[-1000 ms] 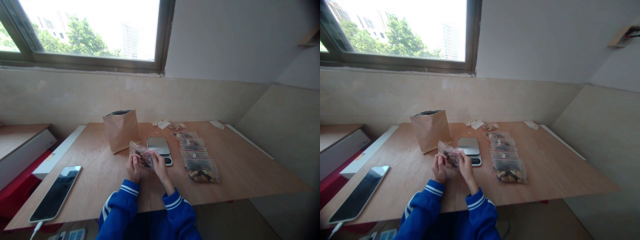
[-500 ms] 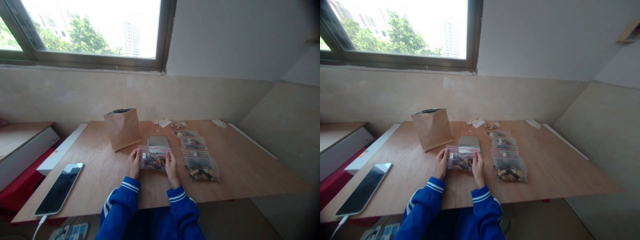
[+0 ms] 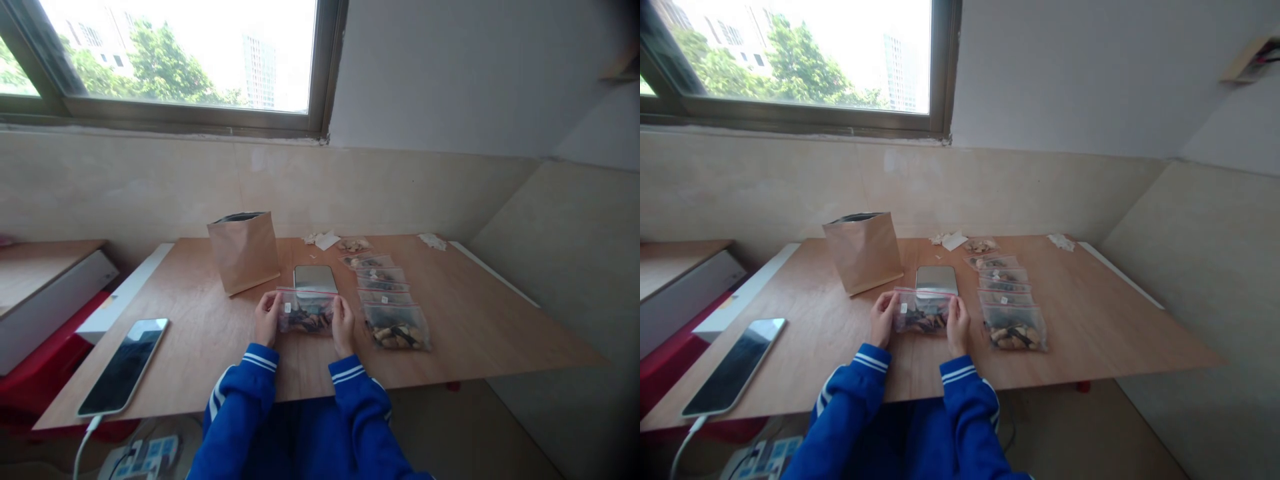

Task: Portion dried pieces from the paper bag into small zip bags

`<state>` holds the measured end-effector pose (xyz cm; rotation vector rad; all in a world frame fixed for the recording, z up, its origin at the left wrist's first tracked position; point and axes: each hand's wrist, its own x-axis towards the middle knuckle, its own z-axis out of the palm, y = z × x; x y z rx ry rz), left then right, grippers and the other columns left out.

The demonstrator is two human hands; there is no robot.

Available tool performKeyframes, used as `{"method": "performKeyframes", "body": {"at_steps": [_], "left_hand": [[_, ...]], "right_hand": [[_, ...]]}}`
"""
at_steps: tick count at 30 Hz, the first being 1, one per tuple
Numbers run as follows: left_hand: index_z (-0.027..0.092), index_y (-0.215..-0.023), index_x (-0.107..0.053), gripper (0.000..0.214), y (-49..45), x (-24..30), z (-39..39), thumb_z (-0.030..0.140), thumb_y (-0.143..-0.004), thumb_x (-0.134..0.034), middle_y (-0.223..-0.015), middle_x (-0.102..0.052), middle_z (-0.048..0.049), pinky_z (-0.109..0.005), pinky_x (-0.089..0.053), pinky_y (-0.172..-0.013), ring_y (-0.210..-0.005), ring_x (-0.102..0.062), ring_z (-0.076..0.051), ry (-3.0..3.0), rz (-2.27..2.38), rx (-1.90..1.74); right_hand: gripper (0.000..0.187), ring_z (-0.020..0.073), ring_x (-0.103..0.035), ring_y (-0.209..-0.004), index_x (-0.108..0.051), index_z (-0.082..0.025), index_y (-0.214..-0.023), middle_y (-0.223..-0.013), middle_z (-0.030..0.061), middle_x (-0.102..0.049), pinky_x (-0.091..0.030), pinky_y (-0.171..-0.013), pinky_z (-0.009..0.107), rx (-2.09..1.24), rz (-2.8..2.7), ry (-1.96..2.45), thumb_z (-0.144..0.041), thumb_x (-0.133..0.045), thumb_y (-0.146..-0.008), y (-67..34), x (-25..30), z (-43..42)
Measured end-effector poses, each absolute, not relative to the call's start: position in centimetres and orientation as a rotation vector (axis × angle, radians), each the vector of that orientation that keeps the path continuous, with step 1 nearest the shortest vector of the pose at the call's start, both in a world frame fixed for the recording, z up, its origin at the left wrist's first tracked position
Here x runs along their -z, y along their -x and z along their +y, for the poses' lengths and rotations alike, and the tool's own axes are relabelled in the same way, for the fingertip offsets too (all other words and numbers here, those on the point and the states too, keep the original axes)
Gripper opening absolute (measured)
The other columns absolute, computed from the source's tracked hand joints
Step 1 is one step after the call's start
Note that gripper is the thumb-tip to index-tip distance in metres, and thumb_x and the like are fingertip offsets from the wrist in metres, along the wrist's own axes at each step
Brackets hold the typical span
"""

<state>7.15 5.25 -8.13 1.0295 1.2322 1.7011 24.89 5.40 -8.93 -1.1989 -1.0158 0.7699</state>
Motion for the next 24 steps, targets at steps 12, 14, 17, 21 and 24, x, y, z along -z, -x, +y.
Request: {"method": "performKeyframes", "body": {"at_steps": [12,14,17,21,24], "left_hand": [[0.017,-0.084,-0.064,0.03,-7.0,8.5,4.9,0.046,-0.078,-0.066,-0.08,-0.067,-0.0014,-0.023,-0.047,-0.064,-0.072,-0.062,-0.014,-0.982,1.23,-1.67],[0.017,-0.084,-0.064,0.03,-7.1,8.4,4.9,0.046,-0.079,-0.066,-0.08,-0.067,-0.0014,-0.024,-0.047,-0.066,-0.072,-0.061,-0.014,-0.995,1.229,-1.682],[0.017,-0.083,-0.065,0.028,-7.3,8.1,4.8,0.045,-0.079,-0.066,-0.079,-0.067,-0.0016,-0.025,-0.048,-0.069,-0.075,-0.062,-0.015,-1.048,1.219,-1.696],[0.016,-0.085,-0.067,0.029,-7.4,7.9,4.7,0.044,-0.078,-0.068,-0.085,-0.069,-0.004,-0.026,-0.049,-0.073,-0.079,-0.064,-0.017,-1.102,1.22,-1.676],[0.016,-0.088,-0.067,0.03,-7.4,8.2,4.7,0.044,-0.077,-0.07,-0.086,-0.069,-0.0043,-0.026,-0.048,-0.072,-0.08,-0.064,-0.018,-1.091,1.226,-1.662]], "right_hand": [[0.04,0.0169,-0.056,-0.07,-0.064,-0.017,-0.08,-0.082,0.007,-0.065,-0.045,-0.067,0.03,-0.367,-1.147,1.222,-0.052,-0.048,-0.09,-25.3,9.1,5.6],[0.041,0.0158,-0.054,-0.064,-0.064,-0.017,-0.081,-0.079,0.0059,-0.065,-0.044,-0.063,0.029,-0.437,-1.121,1.225,-0.054,-0.048,-0.089,-25.3,9.3,5.6],[0.046,0.0136,-0.05,-0.054,-0.063,-0.017,-0.085,-0.07,0.0023,-0.062,-0.041,-0.054,0.027,-0.615,-1.054,1.223,-0.059,-0.047,-0.088,-25.1,9.7,5.7],[0.048,0.0143,-0.051,-0.056,-0.065,-0.017,-0.089,-0.064,0.0,-0.059,-0.041,-0.054,0.026,-0.675,-1.063,1.221,-0.062,-0.05,-0.085,-24.9,10.1,5.8],[0.047,0.0155,-0.052,-0.059,-0.067,-0.017,-0.089,-0.065,0.0004,-0.06,-0.042,-0.058,0.027,-0.636,-1.072,1.231,-0.062,-0.055,-0.081,-24.9,10.2,5.8]]}}
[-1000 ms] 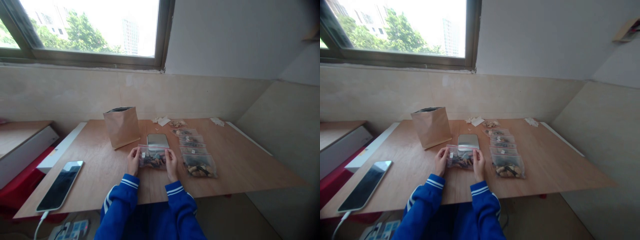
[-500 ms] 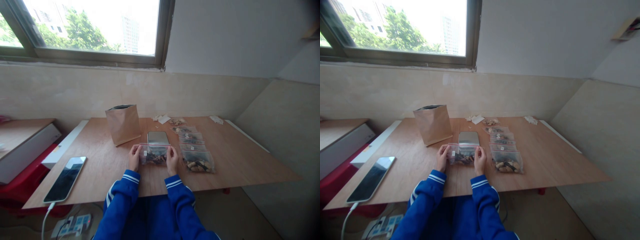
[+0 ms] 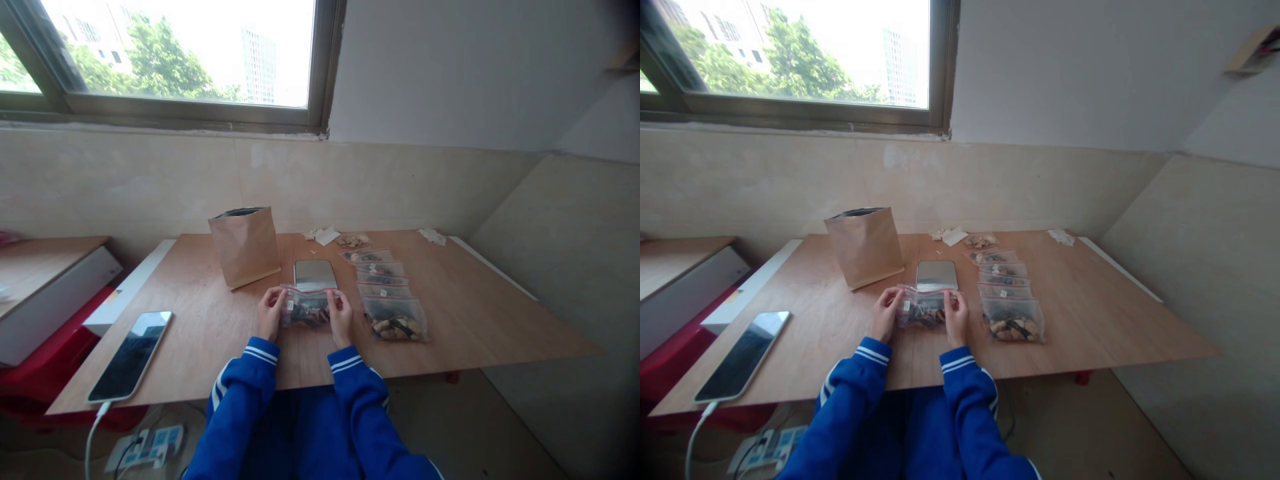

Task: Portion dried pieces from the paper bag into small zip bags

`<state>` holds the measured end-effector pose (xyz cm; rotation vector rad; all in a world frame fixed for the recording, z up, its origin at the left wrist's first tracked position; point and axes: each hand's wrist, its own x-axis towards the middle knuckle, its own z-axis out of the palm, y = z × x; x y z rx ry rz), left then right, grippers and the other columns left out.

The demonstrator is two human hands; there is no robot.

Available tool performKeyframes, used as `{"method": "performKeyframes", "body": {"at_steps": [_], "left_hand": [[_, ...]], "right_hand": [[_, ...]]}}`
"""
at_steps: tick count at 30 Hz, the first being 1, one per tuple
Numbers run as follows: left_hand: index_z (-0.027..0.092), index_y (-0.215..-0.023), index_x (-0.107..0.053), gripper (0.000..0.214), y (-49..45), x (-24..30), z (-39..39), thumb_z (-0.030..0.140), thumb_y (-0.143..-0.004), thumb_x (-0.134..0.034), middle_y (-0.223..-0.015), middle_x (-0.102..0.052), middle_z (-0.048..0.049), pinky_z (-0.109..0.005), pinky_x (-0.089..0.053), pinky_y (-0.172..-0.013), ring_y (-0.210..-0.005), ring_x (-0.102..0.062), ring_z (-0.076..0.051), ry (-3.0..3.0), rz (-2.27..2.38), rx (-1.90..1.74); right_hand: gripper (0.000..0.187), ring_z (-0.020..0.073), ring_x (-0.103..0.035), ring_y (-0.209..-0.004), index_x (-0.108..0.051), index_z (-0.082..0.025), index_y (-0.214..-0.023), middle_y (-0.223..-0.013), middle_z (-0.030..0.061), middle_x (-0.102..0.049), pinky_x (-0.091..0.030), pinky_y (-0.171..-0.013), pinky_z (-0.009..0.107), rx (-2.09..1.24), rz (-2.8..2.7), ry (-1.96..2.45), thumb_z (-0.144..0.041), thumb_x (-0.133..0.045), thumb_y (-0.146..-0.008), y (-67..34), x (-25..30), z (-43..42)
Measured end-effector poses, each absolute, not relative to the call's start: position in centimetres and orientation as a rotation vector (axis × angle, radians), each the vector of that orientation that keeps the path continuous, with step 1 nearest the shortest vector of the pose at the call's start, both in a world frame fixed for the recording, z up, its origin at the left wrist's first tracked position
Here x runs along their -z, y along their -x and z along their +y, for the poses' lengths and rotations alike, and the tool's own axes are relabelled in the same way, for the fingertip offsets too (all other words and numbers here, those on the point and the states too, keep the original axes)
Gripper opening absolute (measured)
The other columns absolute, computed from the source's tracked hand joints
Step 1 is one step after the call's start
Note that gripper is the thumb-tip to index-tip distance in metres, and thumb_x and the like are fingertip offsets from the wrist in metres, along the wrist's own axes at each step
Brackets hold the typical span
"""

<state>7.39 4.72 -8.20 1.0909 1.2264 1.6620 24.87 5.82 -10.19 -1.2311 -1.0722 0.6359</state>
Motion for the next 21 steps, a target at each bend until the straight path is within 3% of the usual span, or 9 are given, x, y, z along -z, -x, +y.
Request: {"method": "performKeyframes", "body": {"at_steps": [12,17,21], "left_hand": [[0.016,-0.084,-0.067,0.033,-7.4,8.5,5.0,0.048,-0.075,-0.069,-0.082,-0.068,-0.0041,-0.026,-0.046,-0.069,-0.075,-0.061,-0.017,-1.106,1.39,-1.671],[0.016,-0.086,-0.066,0.035,-7.6,8.1,4.6,0.05,-0.076,-0.068,-0.076,-0.065,-0.0018,-0.022,-0.041,-0.057,-0.063,-0.056,-0.013,-1.09,1.333,-1.643],[0.016,-0.084,-0.066,0.033,-7.6,8.1,4.5,0.048,-0.077,-0.068,-0.073,-0.064,-0.0003,-0.022,-0.04,-0.057,-0.062,-0.054,-0.012,-1.148,1.306,-1.619]], "right_hand": [[0.041,0.0159,-0.054,-0.07,-0.066,-0.016,-0.082,-0.079,0.0042,-0.064,-0.044,-0.067,0.028,-0.528,-1.034,1.244,-0.056,-0.059,-0.081,-25.1,9.7,5.8],[0.043,0.0171,-0.057,-0.07,-0.067,-0.014,-0.087,-0.078,0.005,-0.066,-0.046,-0.067,0.028,-0.636,-0.969,1.245,-0.056,-0.06,-0.08,-25.1,9.4,5.6],[0.043,0.0183,-0.06,-0.073,-0.068,-0.014,-0.087,-0.081,0.0061,-0.069,-0.048,-0.068,0.029,-0.741,-0.927,1.205,-0.056,-0.064,-0.077,-24.8,9.1,5.5]]}}
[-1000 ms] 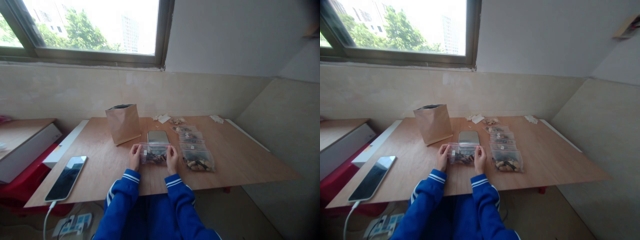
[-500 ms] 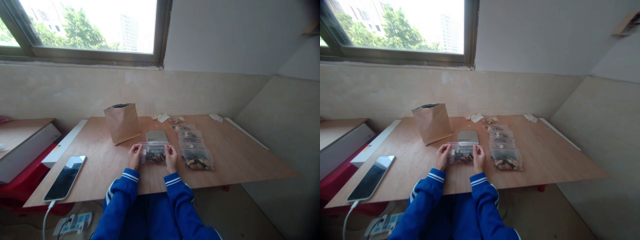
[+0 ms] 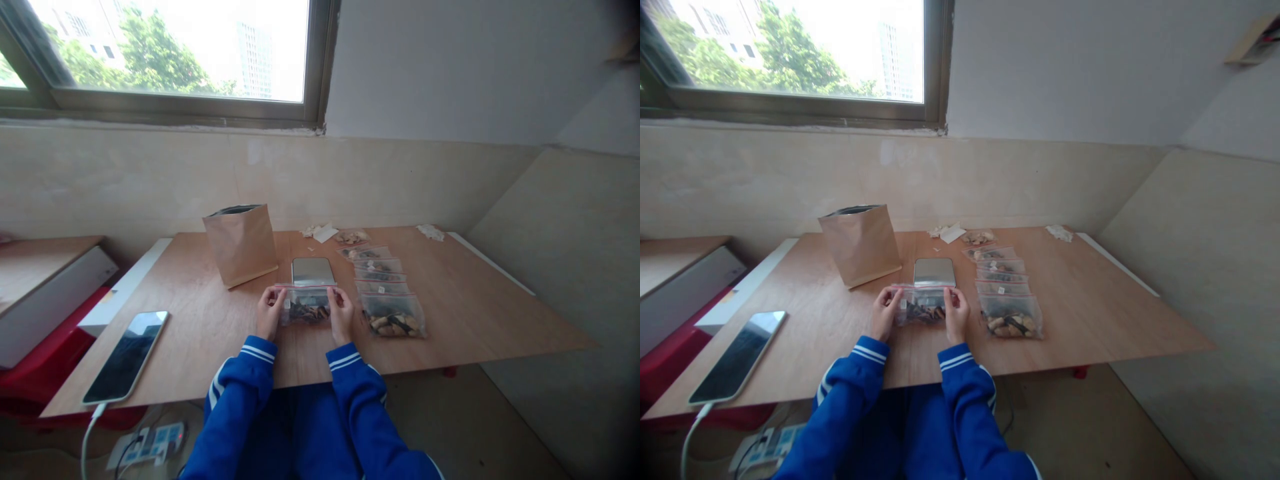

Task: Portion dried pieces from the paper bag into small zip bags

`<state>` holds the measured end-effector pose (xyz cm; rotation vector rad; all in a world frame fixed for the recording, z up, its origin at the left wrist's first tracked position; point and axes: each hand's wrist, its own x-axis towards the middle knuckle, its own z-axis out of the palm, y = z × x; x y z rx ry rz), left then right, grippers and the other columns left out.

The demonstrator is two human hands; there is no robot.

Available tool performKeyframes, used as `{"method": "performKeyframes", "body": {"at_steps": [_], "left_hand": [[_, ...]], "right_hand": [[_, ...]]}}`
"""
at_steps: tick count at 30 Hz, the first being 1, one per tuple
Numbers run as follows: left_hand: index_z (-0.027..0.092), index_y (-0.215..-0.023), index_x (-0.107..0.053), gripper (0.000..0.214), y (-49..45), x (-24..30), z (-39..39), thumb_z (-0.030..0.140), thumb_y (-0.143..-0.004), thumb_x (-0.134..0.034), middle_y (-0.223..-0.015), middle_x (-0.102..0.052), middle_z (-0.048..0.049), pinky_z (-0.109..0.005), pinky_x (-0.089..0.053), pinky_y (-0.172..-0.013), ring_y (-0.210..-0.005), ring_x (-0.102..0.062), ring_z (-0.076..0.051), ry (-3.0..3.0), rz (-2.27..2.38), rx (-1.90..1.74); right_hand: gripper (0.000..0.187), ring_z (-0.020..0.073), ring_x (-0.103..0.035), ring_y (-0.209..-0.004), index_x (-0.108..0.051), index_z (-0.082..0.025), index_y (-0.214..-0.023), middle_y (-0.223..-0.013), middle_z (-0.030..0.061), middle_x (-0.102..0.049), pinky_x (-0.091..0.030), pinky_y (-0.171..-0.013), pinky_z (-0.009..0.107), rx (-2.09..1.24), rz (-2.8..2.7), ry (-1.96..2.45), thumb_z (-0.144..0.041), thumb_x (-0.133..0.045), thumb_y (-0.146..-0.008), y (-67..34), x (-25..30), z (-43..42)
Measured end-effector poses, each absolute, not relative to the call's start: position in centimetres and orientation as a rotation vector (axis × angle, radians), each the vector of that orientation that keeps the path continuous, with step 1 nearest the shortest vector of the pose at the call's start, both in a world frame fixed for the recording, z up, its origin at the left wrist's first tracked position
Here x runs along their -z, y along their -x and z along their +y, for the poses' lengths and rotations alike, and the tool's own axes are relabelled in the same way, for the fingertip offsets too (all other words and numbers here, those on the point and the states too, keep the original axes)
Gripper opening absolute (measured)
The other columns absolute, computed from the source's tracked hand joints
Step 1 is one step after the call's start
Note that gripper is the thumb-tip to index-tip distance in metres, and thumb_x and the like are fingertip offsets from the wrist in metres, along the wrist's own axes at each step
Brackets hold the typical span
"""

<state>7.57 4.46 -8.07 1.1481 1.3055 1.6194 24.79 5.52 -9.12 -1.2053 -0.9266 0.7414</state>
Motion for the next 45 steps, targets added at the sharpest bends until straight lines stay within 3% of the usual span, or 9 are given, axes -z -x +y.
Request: {"method": "performKeyframes", "body": {"at_steps": [9,23,29,45], "left_hand": [[0.016,-0.08,-0.066,0.031,-7.6,7.8,4.2,0.047,-0.077,-0.069,-0.073,-0.063,-0.0002,-0.022,-0.042,-0.061,-0.065,-0.057,-0.013,-1.168,1.293,-1.591],[0.015,-0.085,-0.068,0.034,-7.8,7.6,4.1,0.048,-0.075,-0.07,-0.076,-0.067,-0.003,-0.023,-0.047,-0.064,-0.07,-0.061,-0.015,-1.119,1.24,-1.567],[0.014,-0.084,-0.071,0.034,-7.8,8.0,4.2,0.046,-0.073,-0.073,-0.073,-0.069,-0.0044,-0.025,-0.048,-0.063,-0.068,-0.062,-0.016,-1.145,1.265,-1.523],[0.015,-0.085,-0.072,0.03,-7.8,7.3,3.7,0.042,-0.073,-0.074,-0.078,-0.072,-0.006,-0.028,-0.052,-0.068,-0.074,-0.067,-0.019,-1.114,1.188,-1.522]], "right_hand": [[0.039,0.0212,-0.065,-0.08,-0.07,-0.014,-0.083,-0.083,0.0074,-0.072,-0.051,-0.077,0.034,-0.831,-0.972,1.126,-0.052,-0.069,-0.074,-24.4,8.6,5.2],[0.038,0.0221,-0.068,-0.075,-0.07,-0.015,-0.08,-0.08,0.0075,-0.074,-0.055,-0.071,0.034,-0.901,-0.944,1.137,-0.052,-0.072,-0.07,-24.3,8.0,4.9],[0.038,0.0257,-0.07,-0.079,-0.074,-0.014,-0.081,-0.083,0.0096,-0.076,-0.057,-0.075,0.039,-1.049,-0.965,1.105,-0.049,-0.078,-0.065,-23.9,7.7,4.7],[0.026,0.0217,-0.067,-0.075,-0.072,-0.017,-0.08,-0.078,0.0057,-0.073,-0.055,-0.072,0.034,-0.967,-1.116,1.046,-0.042,-0.073,-0.074,-24.1,7.5,4.5]]}}
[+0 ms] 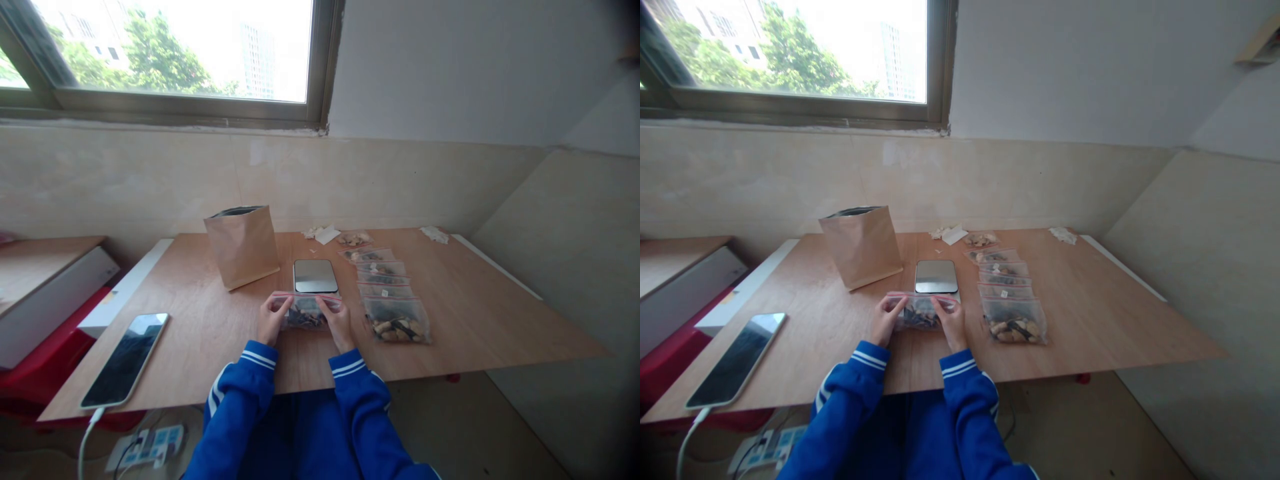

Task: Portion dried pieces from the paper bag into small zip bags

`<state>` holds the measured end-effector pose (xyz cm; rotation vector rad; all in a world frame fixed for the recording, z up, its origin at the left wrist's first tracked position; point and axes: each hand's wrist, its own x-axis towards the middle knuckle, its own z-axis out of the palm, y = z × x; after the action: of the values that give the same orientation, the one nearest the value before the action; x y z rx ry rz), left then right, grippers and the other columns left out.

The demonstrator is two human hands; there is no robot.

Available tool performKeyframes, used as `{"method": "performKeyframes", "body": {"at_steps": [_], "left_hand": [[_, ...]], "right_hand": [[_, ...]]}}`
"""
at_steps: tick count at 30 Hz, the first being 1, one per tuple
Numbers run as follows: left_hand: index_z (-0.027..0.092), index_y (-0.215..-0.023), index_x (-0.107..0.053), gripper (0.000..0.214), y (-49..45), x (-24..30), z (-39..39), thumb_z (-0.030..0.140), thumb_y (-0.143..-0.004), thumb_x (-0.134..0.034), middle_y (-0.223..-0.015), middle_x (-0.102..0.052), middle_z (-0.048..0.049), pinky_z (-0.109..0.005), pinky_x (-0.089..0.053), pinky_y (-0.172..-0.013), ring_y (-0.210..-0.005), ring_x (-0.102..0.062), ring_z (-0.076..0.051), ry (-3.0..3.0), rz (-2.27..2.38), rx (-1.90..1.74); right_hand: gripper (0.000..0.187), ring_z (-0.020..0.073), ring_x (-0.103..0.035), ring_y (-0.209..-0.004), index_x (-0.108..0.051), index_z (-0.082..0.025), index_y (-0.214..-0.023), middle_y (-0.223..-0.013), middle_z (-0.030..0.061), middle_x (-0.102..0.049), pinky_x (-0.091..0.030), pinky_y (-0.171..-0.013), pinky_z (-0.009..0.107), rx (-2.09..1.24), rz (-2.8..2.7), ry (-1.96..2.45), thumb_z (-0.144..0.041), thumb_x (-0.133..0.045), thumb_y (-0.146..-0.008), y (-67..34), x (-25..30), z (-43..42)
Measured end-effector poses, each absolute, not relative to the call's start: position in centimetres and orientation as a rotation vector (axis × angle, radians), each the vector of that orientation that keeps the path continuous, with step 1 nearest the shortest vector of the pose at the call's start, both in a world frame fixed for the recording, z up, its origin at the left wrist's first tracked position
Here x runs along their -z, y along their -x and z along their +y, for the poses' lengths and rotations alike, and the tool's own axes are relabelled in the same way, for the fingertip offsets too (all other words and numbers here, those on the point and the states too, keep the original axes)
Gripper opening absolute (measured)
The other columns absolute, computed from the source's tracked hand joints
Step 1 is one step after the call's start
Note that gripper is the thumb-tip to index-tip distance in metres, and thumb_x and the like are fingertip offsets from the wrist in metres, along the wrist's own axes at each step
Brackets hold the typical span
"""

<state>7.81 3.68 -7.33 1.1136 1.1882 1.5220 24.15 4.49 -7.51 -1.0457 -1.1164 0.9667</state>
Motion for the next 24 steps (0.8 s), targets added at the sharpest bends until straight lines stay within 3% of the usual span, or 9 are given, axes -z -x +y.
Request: {"method": "performKeyframes", "body": {"at_steps": [5,13,18,24], "left_hand": [[0.014,-0.084,-0.074,0.03,-7.8,7.7,3.9,0.042,-0.073,-0.075,-0.087,-0.072,-0.0085,-0.027,-0.051,-0.067,-0.077,-0.067,-0.019,-1.166,1.16,-1.495],[0.014,-0.082,-0.072,0.028,-7.7,7.0,3.2,0.041,-0.073,-0.075,-0.074,-0.071,-0.0051,-0.026,-0.05,-0.065,-0.069,-0.065,-0.017,-1.177,1.188,-1.477],[0.014,-0.079,-0.073,0.028,-8.0,6.3,2.8,0.041,-0.073,-0.074,-0.078,-0.071,-0.0056,-0.026,-0.049,-0.067,-0.074,-0.065,-0.018,-1.231,1.164,-1.434],[0.014,-0.077,-0.073,0.029,-8.2,6.0,2.7,0.042,-0.074,-0.074,-0.077,-0.07,-0.0055,-0.026,-0.048,-0.067,-0.073,-0.064,-0.018,-1.289,1.177,-1.365]], "right_hand": [[0.024,0.0212,-0.066,-0.077,-0.073,-0.017,-0.079,-0.079,0.0053,-0.072,-0.053,-0.072,0.033,-0.985,-1.222,1.017,-0.041,-0.071,-0.076,-24.2,7.8,4.5],[0.025,0.0193,-0.064,-0.075,-0.071,-0.017,-0.076,-0.076,0.0033,-0.069,-0.051,-0.072,0.03,-1.011,-1.209,1.023,-0.043,-0.072,-0.074,-24.2,7.9,4.4],[0.028,0.0173,-0.063,-0.069,-0.069,-0.018,-0.076,-0.073,0.0016,-0.068,-0.051,-0.067,0.029,-1.13,-1.175,1.003,-0.043,-0.077,-0.068,-23.8,7.6,4.2],[0.022,0.0152,-0.061,-0.067,-0.072,-0.019,-0.075,-0.074,0.0011,-0.067,-0.05,-0.066,0.028,-1.09,-1.279,0.938,-0.04,-0.074,-0.073,-23.6,8.0,4.4]]}}
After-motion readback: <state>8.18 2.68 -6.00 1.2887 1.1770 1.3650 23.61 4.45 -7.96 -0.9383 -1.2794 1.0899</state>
